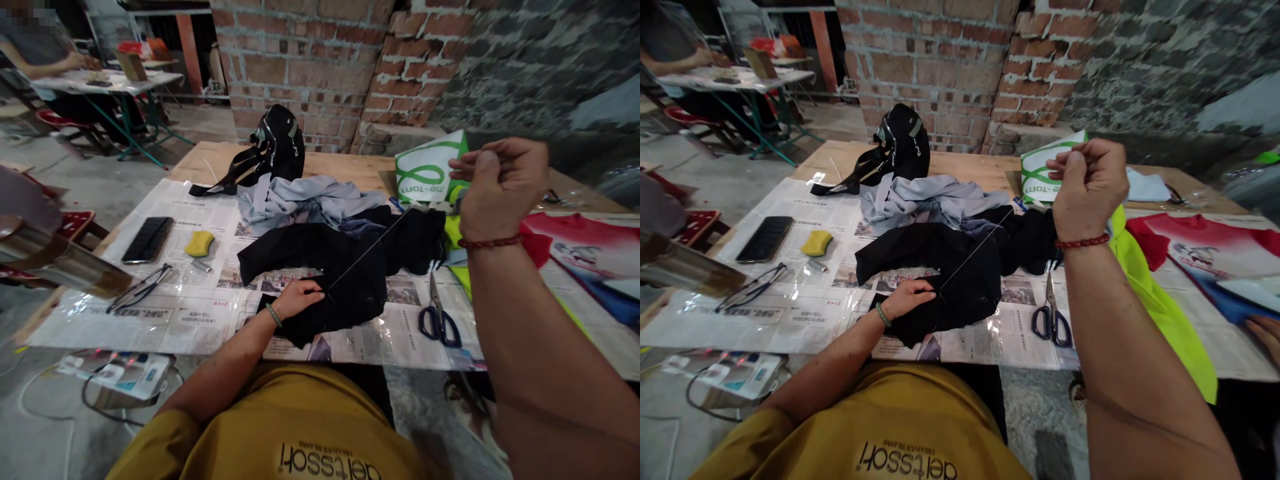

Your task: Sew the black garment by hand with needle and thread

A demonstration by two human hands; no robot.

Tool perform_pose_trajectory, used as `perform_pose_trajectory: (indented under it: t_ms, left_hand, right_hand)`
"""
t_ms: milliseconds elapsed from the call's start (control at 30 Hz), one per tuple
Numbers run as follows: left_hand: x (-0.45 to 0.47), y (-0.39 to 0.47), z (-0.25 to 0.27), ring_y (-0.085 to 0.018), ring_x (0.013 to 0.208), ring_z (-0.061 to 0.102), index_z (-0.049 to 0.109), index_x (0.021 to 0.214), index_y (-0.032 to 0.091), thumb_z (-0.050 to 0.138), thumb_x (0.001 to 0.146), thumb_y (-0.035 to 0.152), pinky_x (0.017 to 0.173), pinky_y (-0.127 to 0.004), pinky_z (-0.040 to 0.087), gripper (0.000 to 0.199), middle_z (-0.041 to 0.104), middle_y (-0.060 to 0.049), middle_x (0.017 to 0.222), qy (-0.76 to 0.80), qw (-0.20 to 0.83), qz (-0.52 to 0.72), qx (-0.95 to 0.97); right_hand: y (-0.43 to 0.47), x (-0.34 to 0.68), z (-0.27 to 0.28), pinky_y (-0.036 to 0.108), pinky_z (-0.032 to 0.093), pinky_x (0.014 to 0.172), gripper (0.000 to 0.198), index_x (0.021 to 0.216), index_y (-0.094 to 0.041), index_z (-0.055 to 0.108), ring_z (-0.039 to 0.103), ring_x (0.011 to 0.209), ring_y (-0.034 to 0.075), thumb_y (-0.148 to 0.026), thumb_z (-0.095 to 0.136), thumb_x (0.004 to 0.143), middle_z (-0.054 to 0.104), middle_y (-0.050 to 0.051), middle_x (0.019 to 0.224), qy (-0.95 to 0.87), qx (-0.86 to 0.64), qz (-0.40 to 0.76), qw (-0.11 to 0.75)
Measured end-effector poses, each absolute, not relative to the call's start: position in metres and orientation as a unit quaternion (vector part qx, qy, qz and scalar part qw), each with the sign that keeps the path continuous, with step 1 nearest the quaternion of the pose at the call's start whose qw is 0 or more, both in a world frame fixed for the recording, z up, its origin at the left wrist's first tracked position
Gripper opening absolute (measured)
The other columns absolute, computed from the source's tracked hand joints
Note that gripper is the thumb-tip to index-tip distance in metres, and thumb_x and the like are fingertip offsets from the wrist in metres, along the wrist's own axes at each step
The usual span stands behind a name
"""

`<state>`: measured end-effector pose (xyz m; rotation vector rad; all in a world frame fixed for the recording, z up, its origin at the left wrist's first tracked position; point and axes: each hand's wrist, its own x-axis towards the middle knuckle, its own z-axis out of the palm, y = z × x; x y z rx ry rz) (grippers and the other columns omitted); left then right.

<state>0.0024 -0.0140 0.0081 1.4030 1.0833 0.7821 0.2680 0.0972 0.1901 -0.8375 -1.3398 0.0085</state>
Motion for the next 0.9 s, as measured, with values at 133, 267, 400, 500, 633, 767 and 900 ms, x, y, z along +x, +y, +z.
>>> perform_pose_trajectory:
  t_ms: [133, 267, 400, 500, 633, 767, 900]
  left_hand:
    - [0.002, -0.014, 0.008, -0.008, 0.055, 0.045, 0.064, 0.069, 0.013, 0.060, 0.070, 0.028, 0.053, -0.019, 0.035, 0.016, 0.055, 0.003, 0.058, 0.460, 0.561, 0.333, 0.603]
    - [0.002, -0.014, 0.007, -0.008, 0.055, 0.045, 0.064, 0.069, 0.012, 0.060, 0.070, 0.028, 0.053, -0.019, 0.035, 0.016, 0.055, 0.003, 0.059, 0.461, 0.559, 0.334, 0.603]
    - [0.002, -0.014, 0.008, -0.008, 0.057, 0.047, 0.064, 0.070, 0.012, 0.059, 0.070, 0.027, 0.055, -0.019, 0.036, 0.016, 0.056, 0.002, 0.061, 0.463, 0.557, 0.326, 0.608]
    - [0.002, -0.013, 0.008, -0.008, 0.057, 0.047, 0.064, 0.070, 0.012, 0.059, 0.070, 0.027, 0.056, -0.020, 0.036, 0.016, 0.056, 0.002, 0.061, 0.465, 0.560, 0.323, 0.605]
    - [0.002, -0.013, 0.007, -0.008, 0.057, 0.048, 0.064, 0.069, 0.012, 0.060, 0.070, 0.027, 0.056, -0.019, 0.036, 0.015, 0.056, 0.002, 0.061, 0.460, 0.562, 0.325, 0.605]
    - [0.001, -0.012, 0.005, -0.008, 0.059, 0.049, 0.065, 0.072, 0.012, 0.059, 0.069, 0.023, 0.057, -0.019, 0.038, 0.012, 0.059, 0.002, 0.063, 0.460, 0.563, 0.333, 0.601]
    - [0.000, -0.012, 0.004, -0.008, 0.059, 0.051, 0.066, 0.077, 0.013, 0.060, 0.068, 0.021, 0.058, -0.019, 0.039, 0.014, 0.061, 0.001, 0.066, 0.468, 0.578, 0.349, 0.570]
  right_hand:
    - [0.102, 0.273, 0.204, 0.026, 0.050, 0.054, 0.007, 0.088, -0.016, 0.049, 0.066, 0.064, 0.015, -0.011, 0.045, 0.085, 0.063, 0.003, 0.074, -0.608, -0.370, -0.027, 0.702]
    - [0.105, 0.279, 0.213, 0.026, 0.050, 0.053, 0.011, 0.089, -0.017, 0.051, 0.066, 0.064, 0.014, -0.009, 0.043, 0.085, 0.063, 0.002, 0.074, -0.613, -0.368, -0.049, 0.697]
    - [0.107, 0.286, 0.217, 0.023, 0.048, 0.053, 0.012, 0.088, -0.017, 0.050, 0.066, 0.064, 0.013, -0.008, 0.043, 0.085, 0.062, 0.000, 0.073, -0.614, -0.377, -0.064, 0.690]
    - [0.109, 0.291, 0.220, 0.023, 0.047, 0.052, 0.012, 0.086, -0.018, 0.050, 0.065, 0.064, 0.013, -0.009, 0.042, 0.084, 0.061, 0.000, 0.072, -0.607, -0.382, -0.071, 0.693]
    - [0.110, 0.294, 0.222, 0.024, 0.047, 0.053, 0.012, 0.084, -0.018, 0.050, 0.064, 0.061, 0.011, -0.010, 0.041, 0.083, 0.059, -0.001, 0.070, -0.592, -0.387, -0.081, 0.702]
    - [0.111, 0.298, 0.224, 0.026, 0.048, 0.059, 0.018, 0.080, -0.019, 0.049, 0.061, 0.065, 0.011, -0.004, 0.039, 0.079, 0.053, -0.001, 0.072, -0.578, -0.367, -0.107, 0.721]
    - [0.114, 0.303, 0.220, 0.029, 0.047, 0.069, 0.019, 0.080, -0.018, 0.052, 0.061, 0.070, 0.012, -0.003, 0.040, 0.078, 0.053, -0.001, 0.076, -0.573, -0.372, -0.133, 0.717]
